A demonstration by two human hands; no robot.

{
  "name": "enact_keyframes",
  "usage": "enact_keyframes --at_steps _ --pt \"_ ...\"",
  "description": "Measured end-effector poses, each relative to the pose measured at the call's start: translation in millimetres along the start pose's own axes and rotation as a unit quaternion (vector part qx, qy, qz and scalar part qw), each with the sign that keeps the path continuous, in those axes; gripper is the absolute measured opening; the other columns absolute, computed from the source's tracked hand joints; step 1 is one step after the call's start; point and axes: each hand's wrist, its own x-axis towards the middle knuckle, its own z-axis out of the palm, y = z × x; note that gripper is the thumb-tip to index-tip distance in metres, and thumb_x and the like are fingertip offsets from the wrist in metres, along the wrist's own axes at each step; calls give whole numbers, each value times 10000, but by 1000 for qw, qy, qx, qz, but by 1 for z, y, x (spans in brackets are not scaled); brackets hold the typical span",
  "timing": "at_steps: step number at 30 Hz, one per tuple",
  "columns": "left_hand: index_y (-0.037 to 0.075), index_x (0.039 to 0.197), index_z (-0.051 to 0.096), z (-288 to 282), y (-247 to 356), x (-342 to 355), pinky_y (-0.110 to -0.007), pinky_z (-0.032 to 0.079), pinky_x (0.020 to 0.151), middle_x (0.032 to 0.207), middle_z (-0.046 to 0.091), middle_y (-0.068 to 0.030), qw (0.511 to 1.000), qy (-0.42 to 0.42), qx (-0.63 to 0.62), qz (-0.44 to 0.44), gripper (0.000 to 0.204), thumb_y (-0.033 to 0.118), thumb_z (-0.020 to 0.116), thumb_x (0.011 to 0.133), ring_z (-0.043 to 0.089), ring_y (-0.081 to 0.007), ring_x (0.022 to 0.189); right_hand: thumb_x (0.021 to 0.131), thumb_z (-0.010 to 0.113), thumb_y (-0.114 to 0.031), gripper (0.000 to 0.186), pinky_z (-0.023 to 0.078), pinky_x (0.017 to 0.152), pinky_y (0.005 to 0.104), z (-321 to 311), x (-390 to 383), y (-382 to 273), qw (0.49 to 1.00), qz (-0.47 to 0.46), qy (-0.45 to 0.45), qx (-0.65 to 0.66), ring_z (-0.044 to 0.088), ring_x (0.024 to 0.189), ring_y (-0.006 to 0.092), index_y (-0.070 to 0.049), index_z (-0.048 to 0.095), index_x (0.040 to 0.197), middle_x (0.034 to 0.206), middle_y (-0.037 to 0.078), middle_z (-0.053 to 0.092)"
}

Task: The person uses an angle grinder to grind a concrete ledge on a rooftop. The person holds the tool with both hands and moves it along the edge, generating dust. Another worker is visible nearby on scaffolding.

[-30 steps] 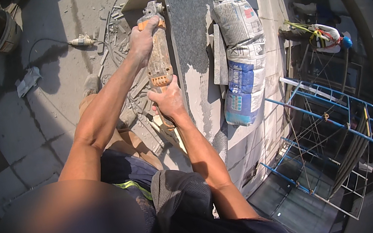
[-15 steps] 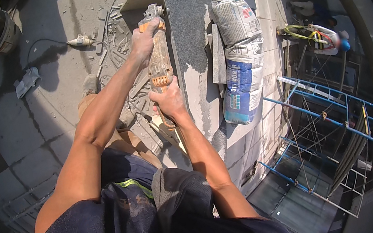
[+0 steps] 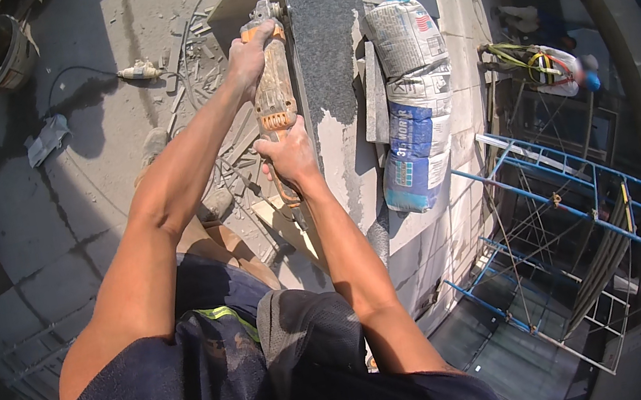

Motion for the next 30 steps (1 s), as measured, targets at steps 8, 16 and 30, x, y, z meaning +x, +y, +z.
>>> enact_keyframes --at_steps 8,16,30 --pt "38 1062 633 -2 -7 -10 -312 572 570 838 659 -39 1000 -10 -11 19 389 413 674 968 650 -125 655 756 749 -52 547 538 393 348 1 -16 1 1000 3 4 8 637 489 207 60 363 1127 800 183 663" --pt "-68 1164 487 -7 -15 -37 -330 588 613 938 635 -118 999 -33 -11 11 585 395 745 918 669 -166 747 762 750 -43 533 522 386 336 -2 -46 4 1000 24 7 14 627 484 197 50 377 1132 831 170 660" --pt "5 1044 610 -2 1 -12 -314 566 558 826 639 -57 1000 -24 7 0 421 402 702 937 641 -130 642 742 741 -66 592 551 437 338 1 -15 1 1000 13 14 -20 661 511 231 103 378 1178 842 198 677"
